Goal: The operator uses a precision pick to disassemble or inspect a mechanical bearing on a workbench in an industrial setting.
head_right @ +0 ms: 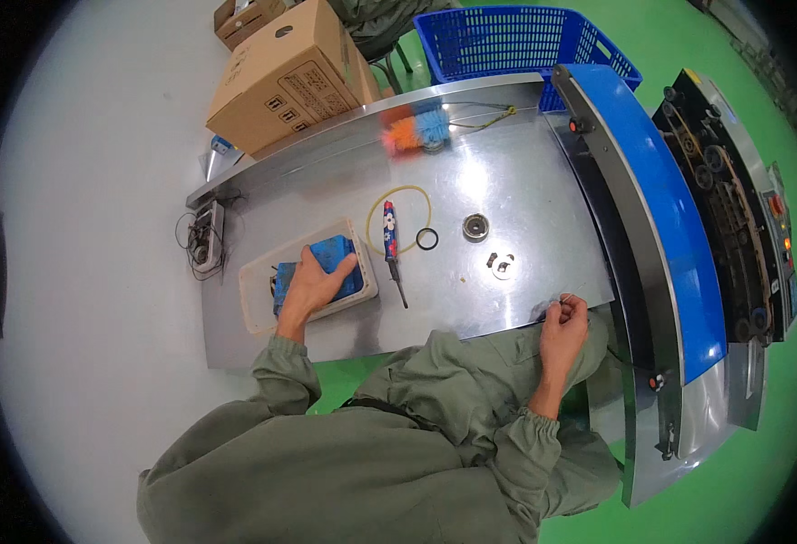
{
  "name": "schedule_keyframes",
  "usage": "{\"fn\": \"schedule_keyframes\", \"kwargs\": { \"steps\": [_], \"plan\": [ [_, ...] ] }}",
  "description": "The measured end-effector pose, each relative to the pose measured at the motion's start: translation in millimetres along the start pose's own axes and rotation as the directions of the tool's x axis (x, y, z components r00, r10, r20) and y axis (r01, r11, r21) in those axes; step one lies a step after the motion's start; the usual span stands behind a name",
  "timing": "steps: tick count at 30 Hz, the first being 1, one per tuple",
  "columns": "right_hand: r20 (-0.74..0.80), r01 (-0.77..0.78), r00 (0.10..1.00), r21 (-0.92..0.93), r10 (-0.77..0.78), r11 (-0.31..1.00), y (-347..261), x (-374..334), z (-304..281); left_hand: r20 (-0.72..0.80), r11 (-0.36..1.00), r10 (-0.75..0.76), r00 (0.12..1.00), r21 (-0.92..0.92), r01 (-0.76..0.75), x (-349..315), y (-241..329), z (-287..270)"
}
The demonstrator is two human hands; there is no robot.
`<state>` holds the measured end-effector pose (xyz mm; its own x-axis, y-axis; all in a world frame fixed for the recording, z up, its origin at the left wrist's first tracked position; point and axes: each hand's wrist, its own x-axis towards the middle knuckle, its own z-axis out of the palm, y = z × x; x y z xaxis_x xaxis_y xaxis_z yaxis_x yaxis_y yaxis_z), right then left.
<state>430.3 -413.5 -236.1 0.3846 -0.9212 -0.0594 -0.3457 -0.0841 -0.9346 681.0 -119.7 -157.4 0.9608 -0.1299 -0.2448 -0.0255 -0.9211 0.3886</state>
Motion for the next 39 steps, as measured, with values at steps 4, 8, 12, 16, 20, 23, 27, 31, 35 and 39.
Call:
{"fn": "schedule_keyframes", "kwargs": {
  "steps": [4,8,12,16,20,23,27,31,35,39],
  "plan": [
    [-0.002,0.028,1.0,-0.024,-0.028,0.999,-0.5,2.3,-2.4,0.13,0.967,0.07,0.989,-0.251,-0.035,-7.9,-10.5,-27.1],
    [-0.003,0.04,0.999,-0.009,-0.04,0.999,-1.3,1.0,0.8,0.239,0.999,0.039,0.97,-0.007,-0.038,10.1,-47.7,-61.8],
    [-0.042,0.04,0.998,-0.031,-0.042,0.999,2.0,1.5,0.7,0.103,0.95,0.002,0.995,0.311,-0.034,-8.0,-55.7,-56.0],
    [-0.019,0.022,1.0,-0.013,-0.022,1.0,-3.2,0.8,1.2,0.04,0.943,-0.031,0.999,0.334,0.016,-6.8,-70.7,-42.7],
    [-0.021,-0.003,1.0,0.0,0.003,1.0,-7.6,-1.0,-2.5,0.193,0.972,-0.052,0.98,0.233,0.005,4.7,-85.1,-53.6],
    [-0.025,0.007,1.0,0.033,-0.006,0.999,-6.6,0.2,-0.7,0.235,1.0,-0.016,0.972,0.017,0.013,-2.3,-96.5,-79.4],
    [-0.017,-0.043,0.999,0.059,0.044,0.997,-15.4,-3.7,-1.8,0.151,0.982,0.118,0.982,-0.163,-0.093,-19.0,-79.8,-120.9],
    [0.043,-0.017,0.999,0.199,0.009,0.98,-17.7,-4.0,-1.0,-0.019,0.86,0.49,0.871,-0.15,-0.488,-41.7,-24.1,-152.2],
    [0.323,-0.221,0.946,0.62,0.012,0.753,-36.9,-25.4,2.0,0.083,0.521,0.853,0.515,-0.197,-0.831,-53.0,45.5,-120.0],
    [0.625,-0.496,0.78,0.587,0.031,0.64,-96.4,-57.9,-11.7,0.274,0.233,0.952,0.133,-0.374,-0.898,-72.6,96.2,-48.3]
  ]
}}
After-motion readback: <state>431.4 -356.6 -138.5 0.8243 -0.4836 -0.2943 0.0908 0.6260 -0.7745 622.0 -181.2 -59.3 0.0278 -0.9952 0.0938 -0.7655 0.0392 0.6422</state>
